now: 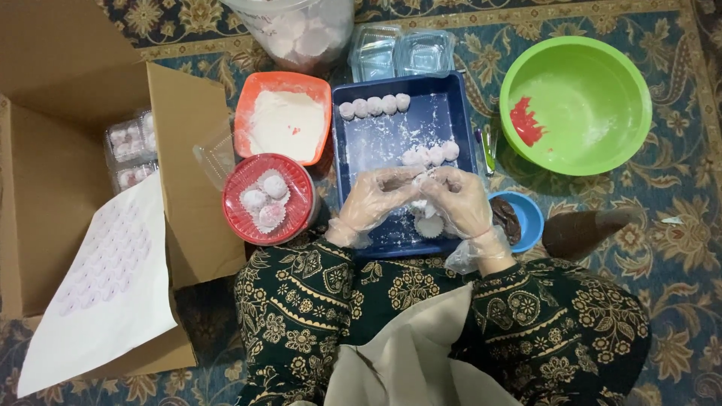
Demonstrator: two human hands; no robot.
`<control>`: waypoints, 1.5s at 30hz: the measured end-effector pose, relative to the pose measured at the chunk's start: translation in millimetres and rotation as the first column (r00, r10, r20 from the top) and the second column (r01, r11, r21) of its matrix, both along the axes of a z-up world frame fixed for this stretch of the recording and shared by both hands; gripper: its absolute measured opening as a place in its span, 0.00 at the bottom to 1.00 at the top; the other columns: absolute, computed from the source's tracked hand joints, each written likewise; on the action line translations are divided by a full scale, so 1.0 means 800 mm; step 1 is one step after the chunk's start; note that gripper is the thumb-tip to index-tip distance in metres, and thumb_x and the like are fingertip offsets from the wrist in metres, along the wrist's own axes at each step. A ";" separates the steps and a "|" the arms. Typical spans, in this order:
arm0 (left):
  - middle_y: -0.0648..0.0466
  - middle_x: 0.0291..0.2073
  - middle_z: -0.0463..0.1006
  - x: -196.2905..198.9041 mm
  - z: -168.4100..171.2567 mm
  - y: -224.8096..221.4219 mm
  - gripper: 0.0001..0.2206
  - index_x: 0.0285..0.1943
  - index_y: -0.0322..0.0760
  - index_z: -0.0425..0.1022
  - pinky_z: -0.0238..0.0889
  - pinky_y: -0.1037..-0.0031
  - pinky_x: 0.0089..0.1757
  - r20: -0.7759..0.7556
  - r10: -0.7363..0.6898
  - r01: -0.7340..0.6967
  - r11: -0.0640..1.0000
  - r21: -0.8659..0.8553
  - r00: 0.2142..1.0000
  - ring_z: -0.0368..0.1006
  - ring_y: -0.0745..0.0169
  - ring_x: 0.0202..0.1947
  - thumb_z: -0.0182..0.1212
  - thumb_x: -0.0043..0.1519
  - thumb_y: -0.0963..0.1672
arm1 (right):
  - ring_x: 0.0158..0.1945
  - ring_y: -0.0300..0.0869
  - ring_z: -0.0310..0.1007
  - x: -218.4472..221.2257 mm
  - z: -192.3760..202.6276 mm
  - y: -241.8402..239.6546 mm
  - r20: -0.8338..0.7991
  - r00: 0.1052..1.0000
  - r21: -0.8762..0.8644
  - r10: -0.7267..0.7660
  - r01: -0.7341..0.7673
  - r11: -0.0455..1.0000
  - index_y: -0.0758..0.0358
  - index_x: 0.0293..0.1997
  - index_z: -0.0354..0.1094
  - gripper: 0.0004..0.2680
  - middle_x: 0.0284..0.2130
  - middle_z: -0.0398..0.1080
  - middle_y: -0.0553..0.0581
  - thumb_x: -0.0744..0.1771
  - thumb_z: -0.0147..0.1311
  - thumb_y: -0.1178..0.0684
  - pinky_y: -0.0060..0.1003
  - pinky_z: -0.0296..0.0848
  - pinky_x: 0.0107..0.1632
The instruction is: Packaging small round food items into individual plastic containers and then into a larger cardboard box.
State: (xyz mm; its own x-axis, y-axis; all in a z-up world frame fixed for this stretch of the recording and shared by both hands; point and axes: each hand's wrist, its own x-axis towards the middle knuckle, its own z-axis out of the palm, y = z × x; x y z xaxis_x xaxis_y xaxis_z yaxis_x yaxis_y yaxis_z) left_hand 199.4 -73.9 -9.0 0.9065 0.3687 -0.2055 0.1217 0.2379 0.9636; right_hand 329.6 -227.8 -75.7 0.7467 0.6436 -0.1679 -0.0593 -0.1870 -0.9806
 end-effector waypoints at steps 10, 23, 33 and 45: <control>0.41 0.41 0.84 0.005 -0.034 0.000 0.19 0.54 0.28 0.80 0.76 0.71 0.43 0.142 0.096 -0.056 0.963 -0.265 0.985 0.77 0.64 0.40 0.75 0.56 0.43 | 0.19 0.30 0.65 -0.015 0.034 0.004 -0.013 0.999 0.084 -0.044 0.045 0.995 0.65 0.36 0.74 0.07 0.14 0.62 0.52 0.63 0.67 0.54 0.25 0.62 0.22; 0.40 0.44 0.83 0.006 -0.015 -0.001 0.22 0.55 0.25 0.79 0.77 0.70 0.44 0.074 0.115 -0.087 0.947 -0.309 0.991 0.79 0.61 0.41 0.75 0.54 0.44 | 0.20 0.33 0.65 -0.011 0.012 0.004 0.061 0.995 0.096 -0.074 0.068 0.993 0.66 0.36 0.70 0.07 0.16 0.64 0.54 0.63 0.66 0.57 0.28 0.64 0.24; 0.44 0.41 0.83 0.009 -0.040 -0.001 0.21 0.53 0.27 0.81 0.76 0.71 0.43 0.163 0.132 -0.083 0.957 -0.277 0.978 0.77 0.66 0.41 0.75 0.53 0.45 | 0.24 0.32 0.64 -0.007 0.008 -0.002 0.141 0.990 0.080 0.003 -0.015 0.997 0.63 0.38 0.74 0.07 0.14 0.67 0.55 0.69 0.57 0.51 0.33 0.69 0.28; 0.48 0.28 0.80 0.013 -0.056 0.002 0.09 0.40 0.30 0.83 0.75 0.73 0.34 0.084 0.164 -0.156 0.984 -0.086 0.983 0.73 0.67 0.32 0.72 0.57 0.43 | 0.22 0.31 0.62 -0.017 0.010 0.008 0.086 0.996 0.028 0.033 -0.035 0.999 0.63 0.34 0.71 0.10 0.15 0.65 0.54 0.61 0.72 0.53 0.28 0.62 0.25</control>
